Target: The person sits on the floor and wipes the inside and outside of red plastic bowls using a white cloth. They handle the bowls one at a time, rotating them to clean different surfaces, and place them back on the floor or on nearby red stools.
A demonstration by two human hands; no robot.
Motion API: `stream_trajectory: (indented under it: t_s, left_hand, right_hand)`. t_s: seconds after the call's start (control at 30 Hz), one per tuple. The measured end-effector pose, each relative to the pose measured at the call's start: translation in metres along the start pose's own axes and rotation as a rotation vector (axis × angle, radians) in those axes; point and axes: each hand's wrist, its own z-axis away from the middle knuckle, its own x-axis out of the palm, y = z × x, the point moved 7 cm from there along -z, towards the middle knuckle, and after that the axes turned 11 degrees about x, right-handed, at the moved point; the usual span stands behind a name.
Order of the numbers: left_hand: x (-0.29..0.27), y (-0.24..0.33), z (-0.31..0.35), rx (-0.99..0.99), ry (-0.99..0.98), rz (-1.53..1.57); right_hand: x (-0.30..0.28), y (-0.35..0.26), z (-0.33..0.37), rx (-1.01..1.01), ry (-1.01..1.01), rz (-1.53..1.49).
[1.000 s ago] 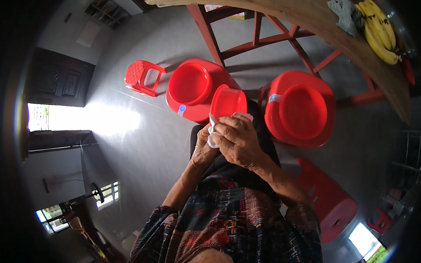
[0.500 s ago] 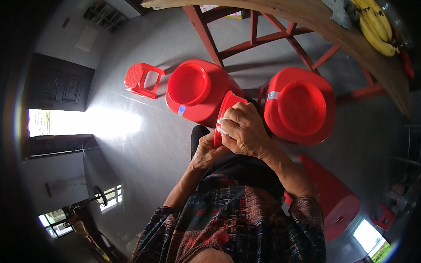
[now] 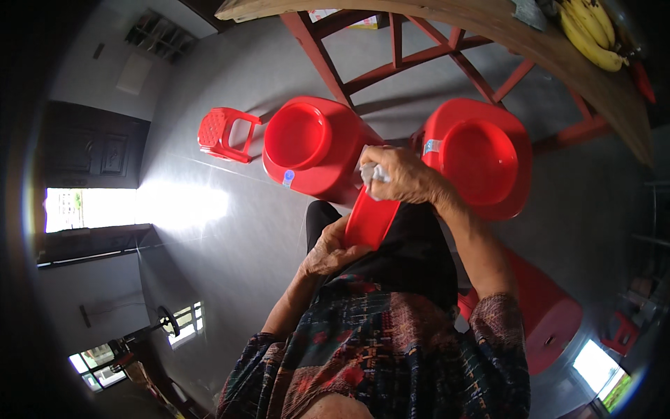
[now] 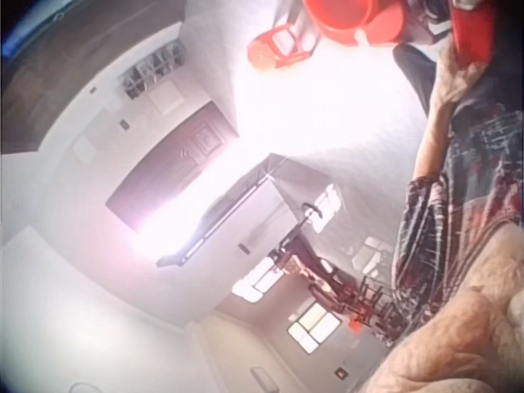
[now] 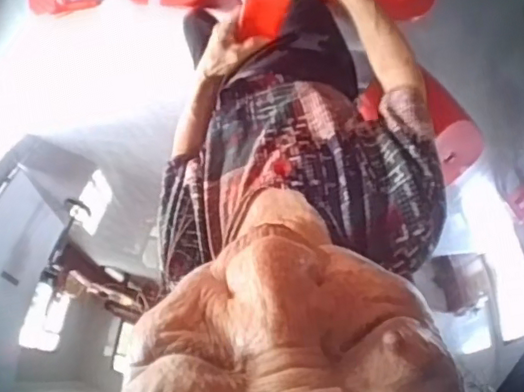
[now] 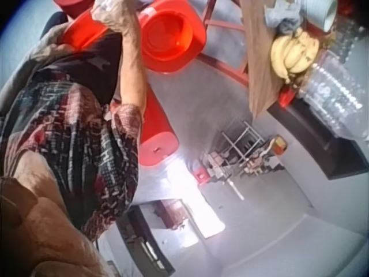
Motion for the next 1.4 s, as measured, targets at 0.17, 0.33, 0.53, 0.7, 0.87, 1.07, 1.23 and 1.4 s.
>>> stream_trajectory:
  t_s: [0.17, 0.33, 0.53, 0.7, 0.87, 1.07, 1.23, 1.4]
  left_hand:
    - [-0.011, 0.001, -0.02, -0.036, 0.141, 0.007]
    - [-0.023, -0.001, -0.012, 0.074, 0.214, 0.002]
    - [-0.014, 0.0, -0.001, 0.12, 0.178, -0.026]
    - [-0.012, -0.001, -0.002, 0.169, 0.142, 0.035]
    - [-0.023, -0.009, -0.004, 0.08, 0.279, 0.112]
    - [-0.045, 0.004, -0.007, 0.199, 0.453, 0.104]
    - [-0.039, 0.01, -0.008, 0.219, 0.455, 0.509]
    - [-0.04, 0.014, -0.017, 0.254, 0.495, 0.762]
  right_hand:
    - [0.025, -0.05, 0.016, -0.341, 0.283, 0.335]
    - [0.027, -0.052, 0.027, -0.462, 0.459, 0.148]
    - [-0.011, 0.003, -0.005, -0.034, 0.474, -0.086]
    - [-0.009, 0.028, -0.021, 0.19, 0.328, -0.299]
    - [0.012, -0.045, 0.01, -0.224, 0.467, 0.172]
    - [0.057, -0.073, 0.042, -0.509, 0.365, 0.204]
    - [0.022, -0.048, 0.023, -0.453, 0.586, 0.048]
    - [0.023, -0.031, 0.022, -0.269, 0.699, 0.052]
